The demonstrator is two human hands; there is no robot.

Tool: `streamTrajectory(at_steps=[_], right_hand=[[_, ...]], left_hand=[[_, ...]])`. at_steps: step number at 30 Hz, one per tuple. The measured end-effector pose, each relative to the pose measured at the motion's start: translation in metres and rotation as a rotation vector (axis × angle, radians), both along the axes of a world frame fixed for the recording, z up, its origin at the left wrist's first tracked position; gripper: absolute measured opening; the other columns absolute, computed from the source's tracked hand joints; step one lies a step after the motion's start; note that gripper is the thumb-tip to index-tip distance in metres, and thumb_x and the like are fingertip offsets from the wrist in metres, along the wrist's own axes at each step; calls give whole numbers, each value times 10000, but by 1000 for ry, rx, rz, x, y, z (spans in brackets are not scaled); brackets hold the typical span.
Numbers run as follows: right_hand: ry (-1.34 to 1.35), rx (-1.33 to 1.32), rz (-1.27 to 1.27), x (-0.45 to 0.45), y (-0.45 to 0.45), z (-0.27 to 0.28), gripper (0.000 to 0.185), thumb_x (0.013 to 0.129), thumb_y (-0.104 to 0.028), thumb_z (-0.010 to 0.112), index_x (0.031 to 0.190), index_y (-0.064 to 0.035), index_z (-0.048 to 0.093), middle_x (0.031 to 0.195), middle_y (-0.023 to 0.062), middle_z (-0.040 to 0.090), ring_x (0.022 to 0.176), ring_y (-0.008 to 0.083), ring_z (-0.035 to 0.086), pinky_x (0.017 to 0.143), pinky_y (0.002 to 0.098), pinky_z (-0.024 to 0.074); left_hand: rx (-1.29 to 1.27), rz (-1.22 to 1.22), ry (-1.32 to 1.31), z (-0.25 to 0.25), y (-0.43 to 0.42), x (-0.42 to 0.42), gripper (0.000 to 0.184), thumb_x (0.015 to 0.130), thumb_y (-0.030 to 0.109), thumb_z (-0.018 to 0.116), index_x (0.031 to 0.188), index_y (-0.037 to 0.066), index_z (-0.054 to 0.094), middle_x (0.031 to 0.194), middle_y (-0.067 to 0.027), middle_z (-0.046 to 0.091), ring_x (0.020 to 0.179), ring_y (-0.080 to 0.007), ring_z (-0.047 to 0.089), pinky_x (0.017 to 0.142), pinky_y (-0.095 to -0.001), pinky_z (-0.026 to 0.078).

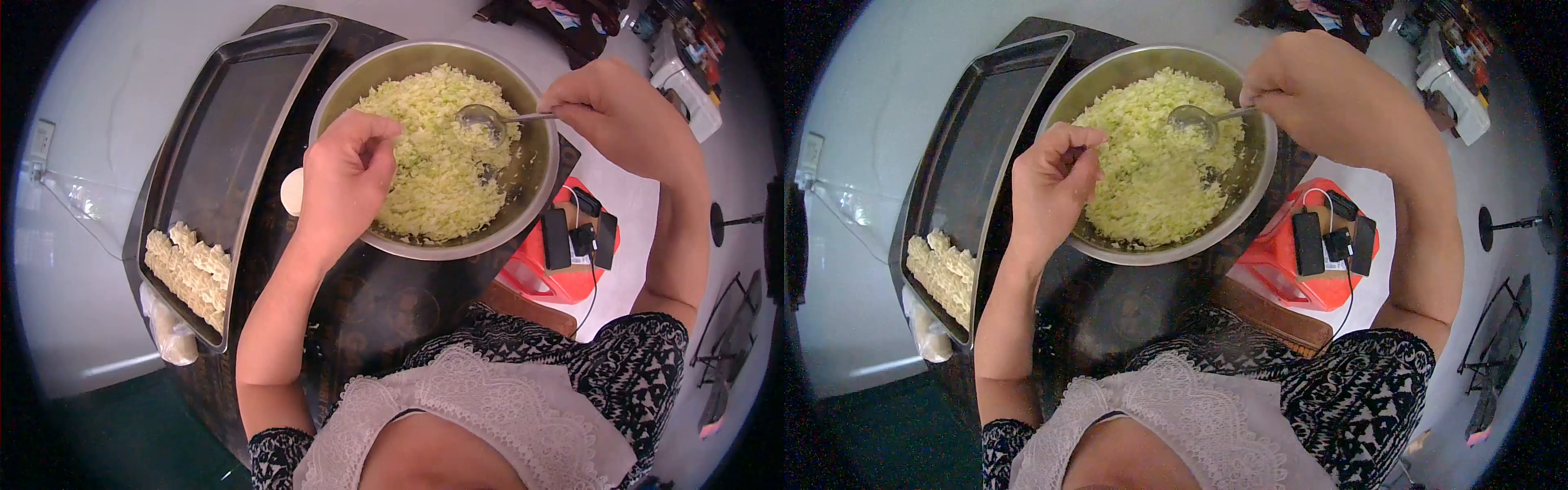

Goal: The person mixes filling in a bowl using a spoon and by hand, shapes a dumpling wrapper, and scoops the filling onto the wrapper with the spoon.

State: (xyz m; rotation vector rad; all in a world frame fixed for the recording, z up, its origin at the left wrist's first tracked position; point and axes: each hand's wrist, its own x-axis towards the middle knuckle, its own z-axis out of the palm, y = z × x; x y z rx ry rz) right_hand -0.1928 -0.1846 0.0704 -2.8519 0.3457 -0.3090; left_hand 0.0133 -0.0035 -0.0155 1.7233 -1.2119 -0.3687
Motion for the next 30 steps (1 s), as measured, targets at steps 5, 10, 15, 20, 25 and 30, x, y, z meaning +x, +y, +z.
streamTrajectory(at_steps=[5,10,15,20,25,30], right_hand=[[35,69,-49,-4,2,0,110,779,-11,594,869,22,647,682,193,585,616,324,578,565,344,448],[10,13,-23,-6,5,-3,109,768,-18,594,854,4,657,676,187,586,622,332,584,576,366,453],[-9,-219,-5,-4,10,-17,105,743,-35,591,817,-22,664,683,179,597,656,350,598,602,405,470],[191,-420,-173,6,28,-24,102,723,-54,586,783,-70,667,681,156,611,675,354,605,617,423,486],[105,-186,-2,5,33,-18,104,741,-72,597,809,-84,675,673,145,612,658,350,603,601,425,480],[-46,-152,-33,-3,21,-16,95,758,-96,611,824,-90,679,674,136,617,658,343,604,599,423,475]], left_hand=[[35,41,222,8,-1,-8,119,814,-48,553,907,-15,618,664,-69,584,587,-109,597,545,-249,472],[37,12,-6,0,-2,-6,92,792,-41,549,862,-6,596,641,-123,597,586,-223,637,556,-320,490],[69,-33,-153,4,-1,-8,103,771,-26,553,859,8,592,660,-179,596,625,-321,633,587,-373,492],[34,-28,-297,2,-1,-8,103,795,11,578,890,13,618,693,-190,617,661,-336,640,599,-384,499],[41,10,-234,0,-2,-9,124,809,25,582,923,7,631,670,-199,611,655,-341,640,588,-386,501],[-5,6,-207,1,0,-8,125,807,14,568,920,10,622,633,-191,598,618,-333,632,563,-383,489]])
